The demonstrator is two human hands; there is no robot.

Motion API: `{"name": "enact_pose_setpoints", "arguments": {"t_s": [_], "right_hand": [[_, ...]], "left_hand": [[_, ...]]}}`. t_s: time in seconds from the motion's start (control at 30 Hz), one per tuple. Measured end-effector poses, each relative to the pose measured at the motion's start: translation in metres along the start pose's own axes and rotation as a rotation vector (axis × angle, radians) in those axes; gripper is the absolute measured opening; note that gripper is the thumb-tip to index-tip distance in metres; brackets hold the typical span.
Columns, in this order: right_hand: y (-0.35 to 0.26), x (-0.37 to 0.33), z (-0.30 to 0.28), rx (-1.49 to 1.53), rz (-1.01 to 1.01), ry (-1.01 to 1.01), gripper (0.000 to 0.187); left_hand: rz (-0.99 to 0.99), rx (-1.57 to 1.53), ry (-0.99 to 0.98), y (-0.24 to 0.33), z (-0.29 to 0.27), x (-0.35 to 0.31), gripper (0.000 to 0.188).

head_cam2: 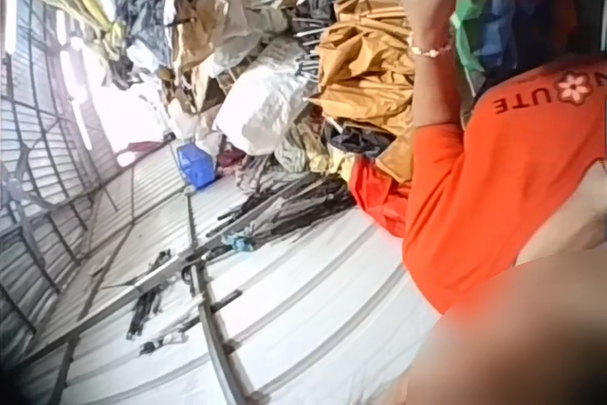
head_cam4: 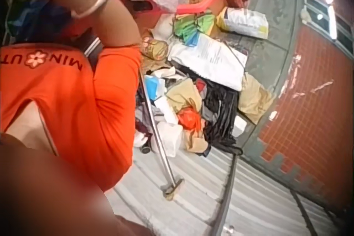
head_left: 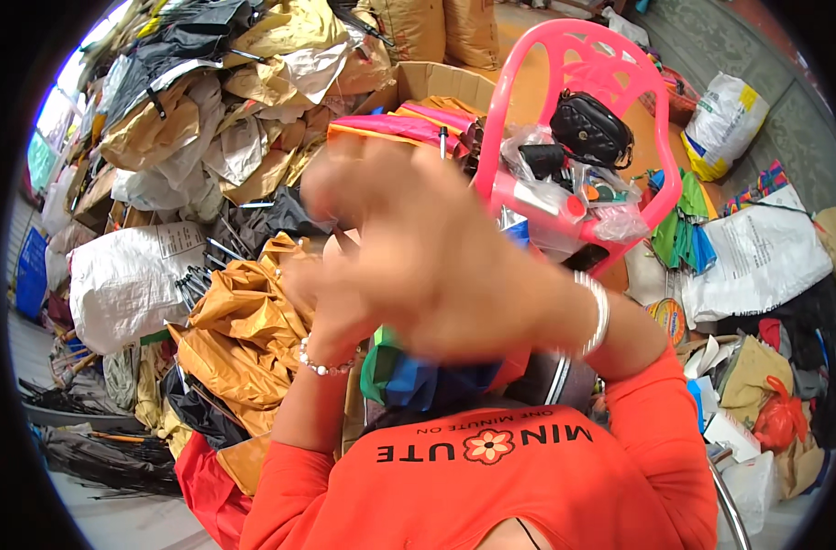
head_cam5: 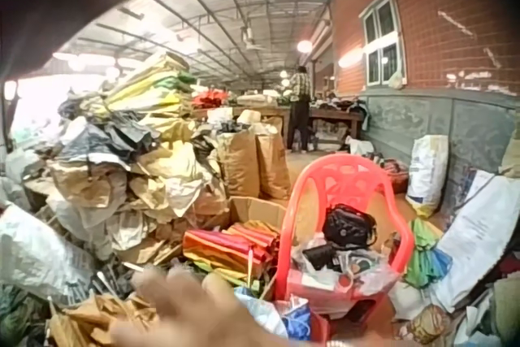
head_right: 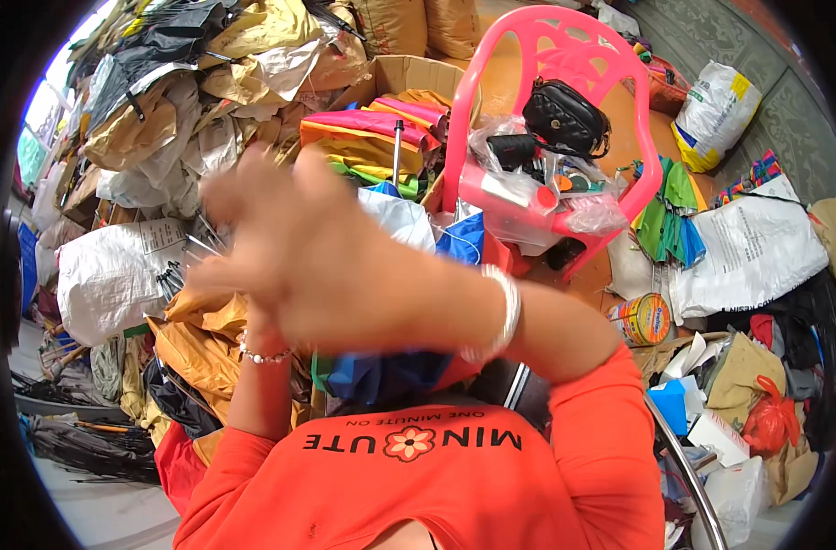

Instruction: Assemble umbrella frames and attach fabric covers.

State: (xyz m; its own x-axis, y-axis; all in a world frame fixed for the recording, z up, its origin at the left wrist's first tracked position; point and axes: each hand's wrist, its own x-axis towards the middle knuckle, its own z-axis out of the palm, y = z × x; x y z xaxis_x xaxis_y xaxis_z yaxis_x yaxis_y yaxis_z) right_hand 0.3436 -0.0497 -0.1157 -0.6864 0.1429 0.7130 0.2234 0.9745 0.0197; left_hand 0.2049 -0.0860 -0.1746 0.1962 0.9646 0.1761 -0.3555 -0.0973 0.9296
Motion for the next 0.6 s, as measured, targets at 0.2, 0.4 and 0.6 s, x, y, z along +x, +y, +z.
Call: {"name": "enact_pose_setpoints", "arguments": {"t_s": [0.2, 0.4, 0.6], "right_hand": [[0.181, -0.082, -0.072, 1.646, 0.668, 0.802, 0.010], [0.168, -0.155, -0.127, 0.461, 0.863, 1.145, 0.012], [-0.015, -0.065, -0.065, 0.635, 0.836, 0.027, 0.006]], "left_hand": [[-0.095, -0.036, -0.086, 0.005, -0.009, -0.008, 0.011], [-0.152, -0.026, -0.056, 0.005, -0.019, -0.008, 0.012], [-0.132, -0.111, -0.043, 0.000, -0.007, 0.000, 0.014]]}}
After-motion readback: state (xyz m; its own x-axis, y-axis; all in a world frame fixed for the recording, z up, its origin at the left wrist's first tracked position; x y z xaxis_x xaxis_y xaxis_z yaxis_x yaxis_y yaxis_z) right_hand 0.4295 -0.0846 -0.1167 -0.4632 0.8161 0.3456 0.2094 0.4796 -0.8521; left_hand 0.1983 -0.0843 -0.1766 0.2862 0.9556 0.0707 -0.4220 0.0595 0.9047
